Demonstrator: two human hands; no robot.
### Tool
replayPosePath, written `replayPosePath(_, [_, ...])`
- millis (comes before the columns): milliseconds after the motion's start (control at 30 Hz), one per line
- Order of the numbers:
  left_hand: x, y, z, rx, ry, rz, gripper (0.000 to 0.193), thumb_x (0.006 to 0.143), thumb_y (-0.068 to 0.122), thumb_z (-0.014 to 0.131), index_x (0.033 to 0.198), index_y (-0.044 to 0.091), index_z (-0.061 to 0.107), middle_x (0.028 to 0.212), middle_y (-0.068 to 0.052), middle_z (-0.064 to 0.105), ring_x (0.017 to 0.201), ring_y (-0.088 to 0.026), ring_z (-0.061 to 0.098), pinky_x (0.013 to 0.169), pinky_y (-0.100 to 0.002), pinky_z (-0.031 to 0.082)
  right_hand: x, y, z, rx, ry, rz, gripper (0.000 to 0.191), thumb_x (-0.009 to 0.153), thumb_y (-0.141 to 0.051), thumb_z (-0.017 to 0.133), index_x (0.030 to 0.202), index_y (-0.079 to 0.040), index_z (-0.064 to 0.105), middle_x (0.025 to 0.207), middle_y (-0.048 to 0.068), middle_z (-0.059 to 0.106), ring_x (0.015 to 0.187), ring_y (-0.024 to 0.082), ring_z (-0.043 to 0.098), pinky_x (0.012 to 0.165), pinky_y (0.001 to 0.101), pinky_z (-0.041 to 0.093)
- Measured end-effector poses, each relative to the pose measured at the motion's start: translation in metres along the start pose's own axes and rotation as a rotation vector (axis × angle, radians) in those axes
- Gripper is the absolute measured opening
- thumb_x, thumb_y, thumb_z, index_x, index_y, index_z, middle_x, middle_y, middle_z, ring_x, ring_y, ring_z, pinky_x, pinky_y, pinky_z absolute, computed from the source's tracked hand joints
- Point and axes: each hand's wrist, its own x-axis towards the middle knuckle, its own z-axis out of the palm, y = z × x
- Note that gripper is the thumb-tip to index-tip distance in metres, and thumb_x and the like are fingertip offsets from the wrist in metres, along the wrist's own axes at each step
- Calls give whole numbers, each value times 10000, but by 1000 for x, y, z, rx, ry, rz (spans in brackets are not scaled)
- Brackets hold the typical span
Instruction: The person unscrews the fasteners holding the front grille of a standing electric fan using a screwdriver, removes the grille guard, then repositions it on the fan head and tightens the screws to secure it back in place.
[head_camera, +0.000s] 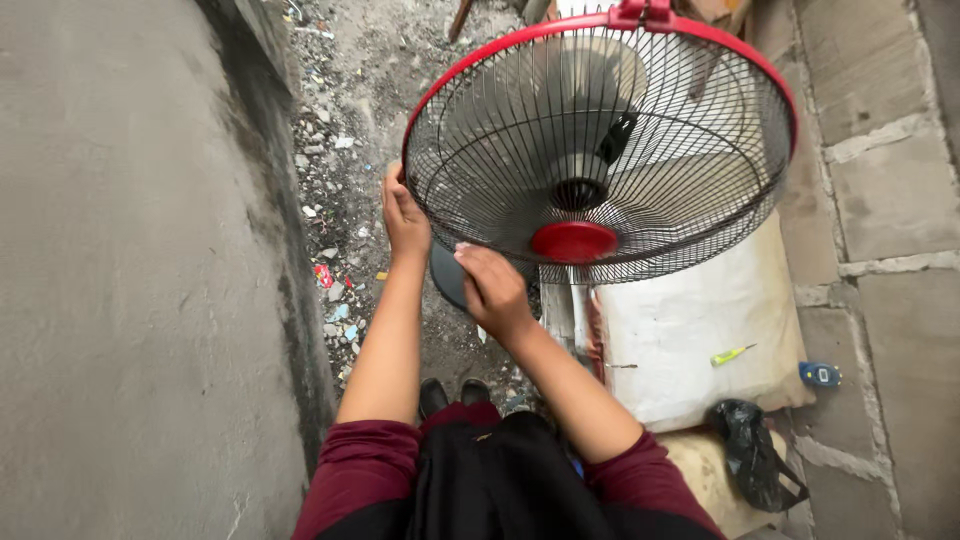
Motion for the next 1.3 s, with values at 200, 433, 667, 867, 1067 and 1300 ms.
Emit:
replayPosePath(200, [27, 20, -5, -18, -64, 139, 585, 1155, 468, 300, 1423, 4, 537, 1363, -221, 622, 1284, -369, 591, 1109, -422, 438, 73, 0, -45, -397, -73, -309, 237, 922, -57, 699, 1158, -29, 701, 1198, 115, 711, 1189, 296, 651, 1104, 490, 449])
replayPosePath(433, [58, 70, 44, -12, 4, 169, 446, 1138, 312, 359, 1252, -18, 637, 1165, -201, 668, 1116, -357, 646, 1007, -425, 492, 192, 22, -72, -959, -161, -488, 324, 942, -238, 676, 1209, -56, 704, 1293, 90, 670, 1313, 252, 568, 1200, 501, 319])
replayPosePath(667, [51, 66, 55, -5, 136, 118, 400, 1111, 222, 391, 1065, -22, 705, 1018, -182, 663, 987, -361, 649, 905, -431, 503, 219, 48, -81, -788, -414, -195, 343, 925, -342, 703, 993, -7, 680, 1060, 145, 615, 1114, 318, 574, 1013, 460, 421])
replayPosePath(867, [51, 77, 49, 162, 99, 124, 309, 1079, 191, 477, 1055, 4, 721, 1034, -172, 688, 1024, -368, 636, 940, -459, 491, 212, 57, -71, -799, -255, -216, 173, 860, -247, 683, 878, -76, 665, 979, 111, 602, 1040, 293, 580, 1014, 469, 431])
replayPosePath(1067, [76, 126, 60, 55, -69, 347, 244, 1031, 142, 583, 1220, 29, 689, 1233, -176, 700, 1179, -379, 628, 1040, -453, 467, 212, 55, -84, -521, -197, -283, 200, 812, -137, 715, 986, -40, 710, 1030, 105, 658, 1061, 314, 602, 1035, 499, 418])
replayPosePath(1300, [86, 179, 86, 193, -248, 456, 288, 940, 164, 648, 1207, 67, 694, 1170, -140, 677, 1126, -354, 611, 998, -459, 479, 214, 88, -158, -482, -236, 86, 292, 817, -210, 823, 1057, -64, 742, 1012, 141, 667, 990, 345, 596, 861, 440, 483])
